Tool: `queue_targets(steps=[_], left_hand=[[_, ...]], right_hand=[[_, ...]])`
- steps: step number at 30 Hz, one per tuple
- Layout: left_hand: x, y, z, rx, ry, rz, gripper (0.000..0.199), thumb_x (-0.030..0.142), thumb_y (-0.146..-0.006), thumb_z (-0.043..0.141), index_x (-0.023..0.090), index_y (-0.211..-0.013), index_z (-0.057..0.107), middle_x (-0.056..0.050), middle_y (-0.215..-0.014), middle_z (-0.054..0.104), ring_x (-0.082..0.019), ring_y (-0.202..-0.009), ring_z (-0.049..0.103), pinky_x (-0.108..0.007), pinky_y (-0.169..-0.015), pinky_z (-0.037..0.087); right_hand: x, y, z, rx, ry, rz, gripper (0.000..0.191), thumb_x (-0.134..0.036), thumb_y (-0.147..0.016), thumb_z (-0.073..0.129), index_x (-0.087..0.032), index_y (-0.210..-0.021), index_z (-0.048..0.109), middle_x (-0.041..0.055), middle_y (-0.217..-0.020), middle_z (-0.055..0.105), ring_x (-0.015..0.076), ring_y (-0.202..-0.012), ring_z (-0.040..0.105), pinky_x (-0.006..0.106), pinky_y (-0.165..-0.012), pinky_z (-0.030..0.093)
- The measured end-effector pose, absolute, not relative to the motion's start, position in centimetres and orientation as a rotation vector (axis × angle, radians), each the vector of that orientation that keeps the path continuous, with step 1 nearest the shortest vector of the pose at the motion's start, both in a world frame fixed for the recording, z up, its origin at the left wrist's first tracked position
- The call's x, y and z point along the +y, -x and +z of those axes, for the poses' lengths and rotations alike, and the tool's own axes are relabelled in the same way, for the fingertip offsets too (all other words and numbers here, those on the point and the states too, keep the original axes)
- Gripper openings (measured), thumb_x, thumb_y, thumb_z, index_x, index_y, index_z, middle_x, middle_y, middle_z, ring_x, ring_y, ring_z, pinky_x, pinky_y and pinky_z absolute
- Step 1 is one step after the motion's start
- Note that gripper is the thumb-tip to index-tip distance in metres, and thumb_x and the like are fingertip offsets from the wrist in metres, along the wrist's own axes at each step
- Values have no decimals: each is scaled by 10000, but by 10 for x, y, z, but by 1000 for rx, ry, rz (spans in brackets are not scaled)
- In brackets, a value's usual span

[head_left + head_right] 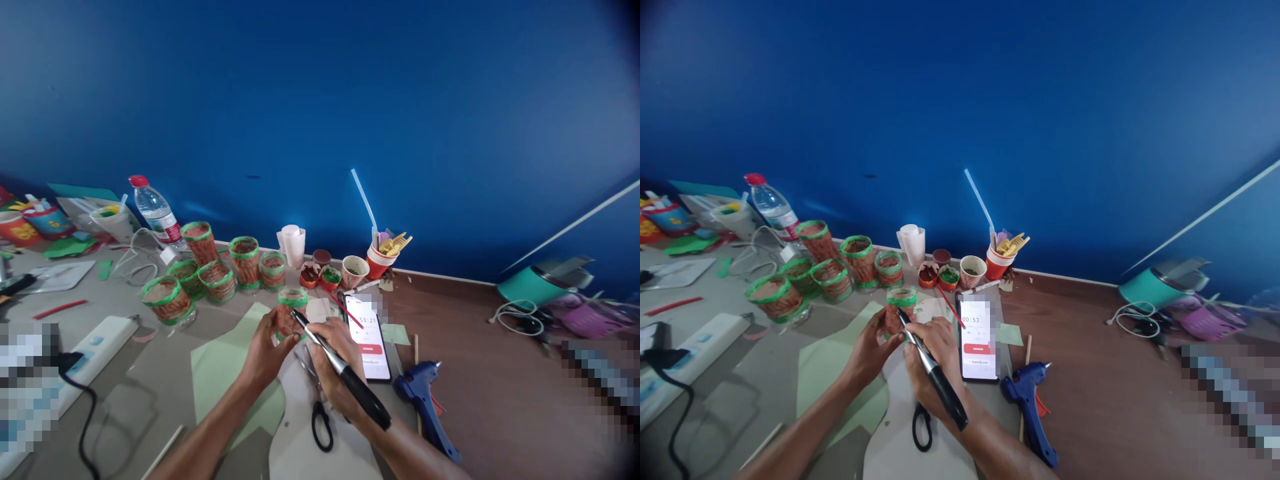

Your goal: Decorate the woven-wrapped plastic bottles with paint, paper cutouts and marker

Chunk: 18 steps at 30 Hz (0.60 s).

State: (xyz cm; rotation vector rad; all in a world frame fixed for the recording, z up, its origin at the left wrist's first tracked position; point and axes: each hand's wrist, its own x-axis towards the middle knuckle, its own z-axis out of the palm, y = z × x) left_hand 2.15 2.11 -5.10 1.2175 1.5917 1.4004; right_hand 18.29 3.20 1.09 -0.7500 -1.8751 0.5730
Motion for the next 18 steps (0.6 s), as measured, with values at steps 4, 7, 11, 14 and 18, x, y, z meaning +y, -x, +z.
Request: queue_targets(steps=[4,7,11,14,18], left_hand=[[22,-22,-53,1594,-1220,1427,631,415,-703,706,155,-1238,493,-153,-1233,618,-292,-1143,589,-449,-993,432],[21,-22,-51,1607,-1217,1432,628,404,-700,708,156,-1234,491,-150,-1223,622,-292,-1137,591,-453,-991,432],[21,-22,-47,1604,-1199,1418,602,378,-705,703,152,-1223,495,-151,-1209,629,-287,-1113,604,-451,-965,450],[21,-21,-46,1593,-1211,1411,609,378,-716,693,136,-1236,487,-164,-1216,624,-280,-1108,604,-447,-965,449],[21,-21,-47,1651,-1226,1398,602,393,-706,702,151,-1222,510,-153,-1217,626,-287,-1114,597,-453,-968,442]], right_hand=[[33,-182,9,-1891,683,533,247,-149,-828,511,-229,-1040,607,32,-824,667,203,-785,619,439,-896,436],[33,-183,9,-1882,669,525,246,-149,-827,514,-232,-1038,608,35,-833,663,207,-796,614,445,-891,431],[32,-185,10,-1876,726,539,227,-163,-848,508,-228,-1040,609,42,-859,669,214,-820,620,465,-926,414],[32,-184,10,-1878,747,529,232,-164,-854,497,-223,-1050,608,49,-877,680,220,-839,628,468,-929,415],[32,-183,9,-1890,759,547,235,-165,-851,498,-227,-1043,619,47,-867,686,222,-832,632,470,-935,415]])
